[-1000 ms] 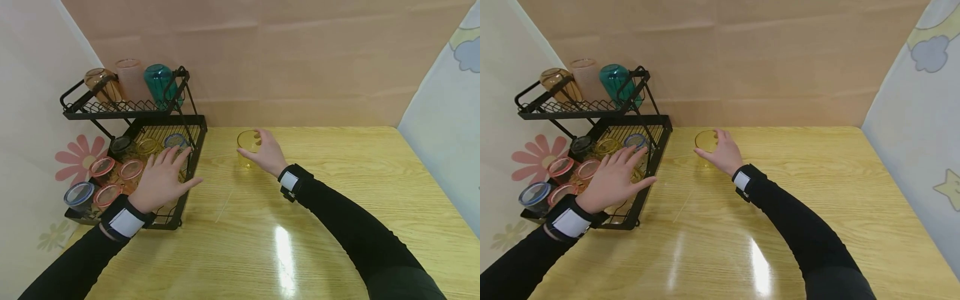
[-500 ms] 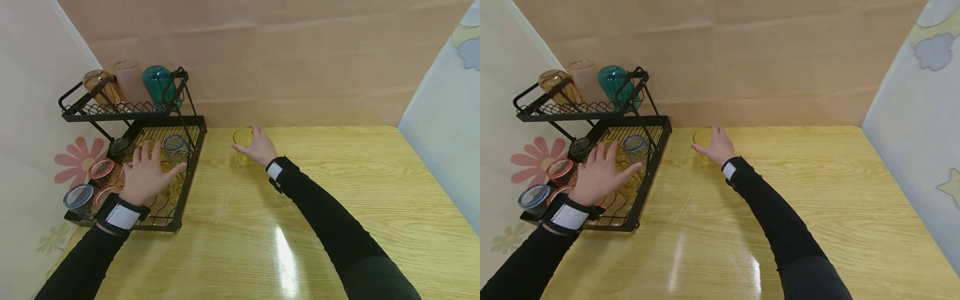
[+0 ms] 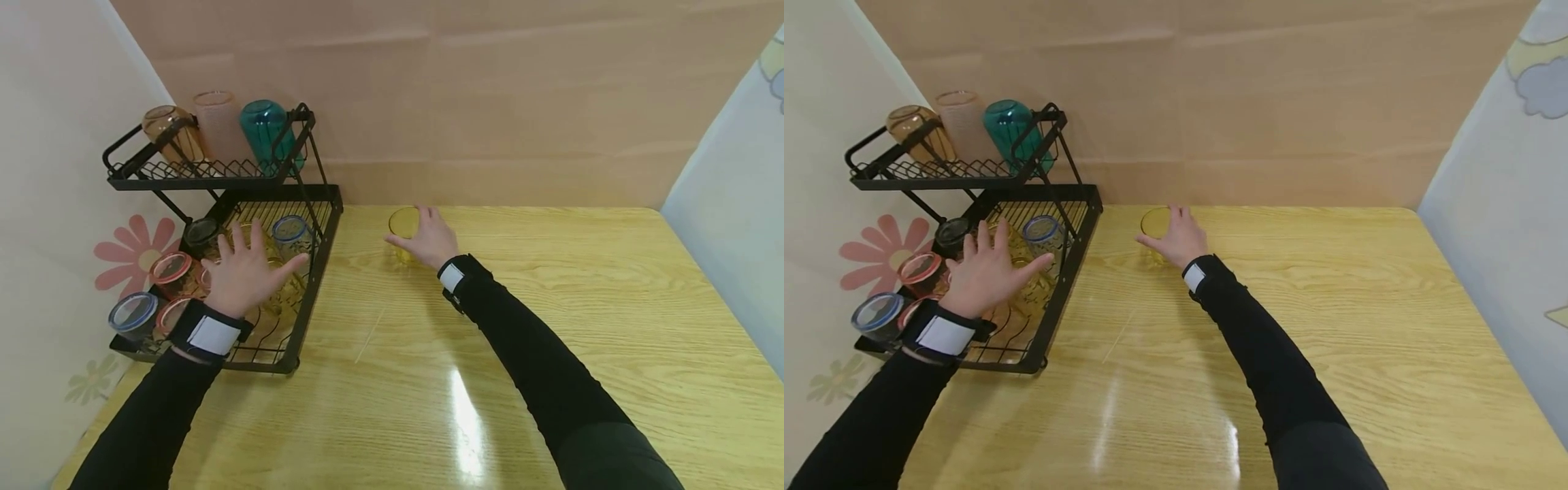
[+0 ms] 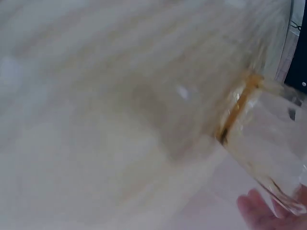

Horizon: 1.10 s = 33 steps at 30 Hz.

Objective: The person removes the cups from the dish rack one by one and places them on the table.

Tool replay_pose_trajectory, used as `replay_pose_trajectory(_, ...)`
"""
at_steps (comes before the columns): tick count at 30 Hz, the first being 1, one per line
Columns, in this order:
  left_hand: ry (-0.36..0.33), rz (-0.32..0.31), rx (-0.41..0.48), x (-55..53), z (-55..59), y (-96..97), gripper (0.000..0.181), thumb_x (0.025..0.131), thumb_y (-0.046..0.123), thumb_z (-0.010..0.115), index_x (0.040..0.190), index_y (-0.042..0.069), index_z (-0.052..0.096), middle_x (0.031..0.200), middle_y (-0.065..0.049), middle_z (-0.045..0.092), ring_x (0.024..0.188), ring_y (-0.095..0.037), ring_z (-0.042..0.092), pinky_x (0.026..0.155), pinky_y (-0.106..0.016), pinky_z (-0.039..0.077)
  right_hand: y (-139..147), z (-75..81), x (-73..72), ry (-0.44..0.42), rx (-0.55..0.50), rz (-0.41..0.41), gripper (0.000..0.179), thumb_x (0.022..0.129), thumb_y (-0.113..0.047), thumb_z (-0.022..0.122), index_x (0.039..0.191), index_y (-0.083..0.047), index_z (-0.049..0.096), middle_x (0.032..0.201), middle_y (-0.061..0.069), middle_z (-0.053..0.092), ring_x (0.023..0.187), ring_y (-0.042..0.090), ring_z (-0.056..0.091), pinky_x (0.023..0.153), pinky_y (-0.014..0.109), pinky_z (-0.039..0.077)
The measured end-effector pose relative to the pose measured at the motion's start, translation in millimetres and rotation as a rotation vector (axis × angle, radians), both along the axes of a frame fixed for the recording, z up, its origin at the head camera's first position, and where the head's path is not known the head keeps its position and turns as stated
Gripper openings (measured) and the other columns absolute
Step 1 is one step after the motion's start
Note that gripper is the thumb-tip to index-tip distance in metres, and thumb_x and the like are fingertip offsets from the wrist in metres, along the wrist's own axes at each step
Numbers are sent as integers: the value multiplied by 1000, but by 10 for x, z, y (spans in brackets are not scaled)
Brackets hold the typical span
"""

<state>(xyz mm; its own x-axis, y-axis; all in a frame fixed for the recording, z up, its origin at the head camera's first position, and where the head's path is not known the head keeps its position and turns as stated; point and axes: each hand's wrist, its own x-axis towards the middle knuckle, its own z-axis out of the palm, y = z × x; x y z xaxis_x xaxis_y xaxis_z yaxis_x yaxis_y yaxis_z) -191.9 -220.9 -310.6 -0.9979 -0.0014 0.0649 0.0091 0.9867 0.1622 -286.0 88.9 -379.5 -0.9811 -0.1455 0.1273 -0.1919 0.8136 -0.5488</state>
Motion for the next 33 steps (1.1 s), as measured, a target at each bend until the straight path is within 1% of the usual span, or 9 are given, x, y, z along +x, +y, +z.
replay_pose_trajectory(3, -3, -3, -9, -22, 10, 23, 117, 81, 83, 39, 153, -3, 7, 152, -38, 5, 133, -64, 6, 88, -85, 10, 40, 101, -40, 51, 108, 22, 104, 80, -71, 61, 153, -7, 24, 150, 21, 29, 132, 38, 38, 91, 48, 47)
replay_pose_trajectory(5, -5, -9, -7, -34, 10, 42, 117, 81, 83, 39, 153, -3, 8, 152, -39, 5, 133, -64, 6, 88, -85, 11, 75, 193, -77, 90, 150, 42, 105, 80, -71, 60, 153, -7, 22, 152, 20, 26, 136, 38, 32, 99, 49, 42)
replay_pose_trajectory(10, -16, -16, -9, -46, -14, 93, 115, 82, 82, 40, 153, -3, 11, 152, -38, 6, 133, -63, 9, 86, -85, 15, 116, 498, -113, 140, 191, 103, 104, 81, -70, 59, 155, -10, 18, 156, 19, 19, 142, 38, 21, 110, 51, 28)
replay_pose_trajectory(16, 27, -38, -43, -37, -83, 104, 113, 82, 80, 43, 151, -5, 19, 149, -40, 16, 125, -65, 25, 91, -78, 25, 39, 770, -58, 151, 244, 172, 103, 82, -72, 57, 156, -14, 17, 159, 17, 12, 145, 35, 11, 113, 50, 22)
replay_pose_trajectory(21, 16, -51, -37, -32, -141, 95, 109, 86, 77, 43, 149, -9, 19, 146, -43, 18, 119, -64, 34, 87, -70, 37, -82, 837, -29, 180, 308, 233, 104, 80, -76, 54, 156, -15, 17, 160, 14, 10, 146, 33, 8, 113, 52, 20)
replay_pose_trajectory(24, 1, -51, -28, -31, -174, 91, 108, 87, 75, 44, 149, -11, 18, 146, -44, 17, 121, -63, 34, 84, -69, 40, -156, 862, 5, 194, 344, 267, 105, 80, -78, 53, 156, -16, 16, 160, 15, 11, 146, 33, 8, 111, 54, 22)
replay_pose_trajectory(27, -12, -74, -17, -15, -197, 87, 104, 90, 70, 45, 146, -14, 21, 144, -45, 18, 123, -62, 32, 89, -67, 39, -220, 885, 49, 201, 377, 295, 106, 79, -79, 52, 157, -17, 15, 160, 15, 10, 146, 33, 9, 112, 54, 21)
replay_pose_trajectory(31, -40, -124, -12, 3, -228, 79, 92, 96, 60, 45, 140, -19, 27, 136, -45, 30, 123, -58, 35, 94, -65, 37, -287, 912, 112, 222, 407, 328, 106, 79, -78, 52, 157, -17, 15, 160, 15, 10, 146, 33, 9, 112, 53, 20)
replay_pose_trajectory(33, -49, -137, -16, 6, -243, 75, 87, 98, 57, 44, 138, -19, 30, 129, -44, 36, 117, -58, 40, 90, -64, 40, -319, 918, 143, 234, 420, 348, 105, 79, -78, 53, 157, -17, 15, 160, 15, 10, 145, 33, 10, 112, 53, 20)
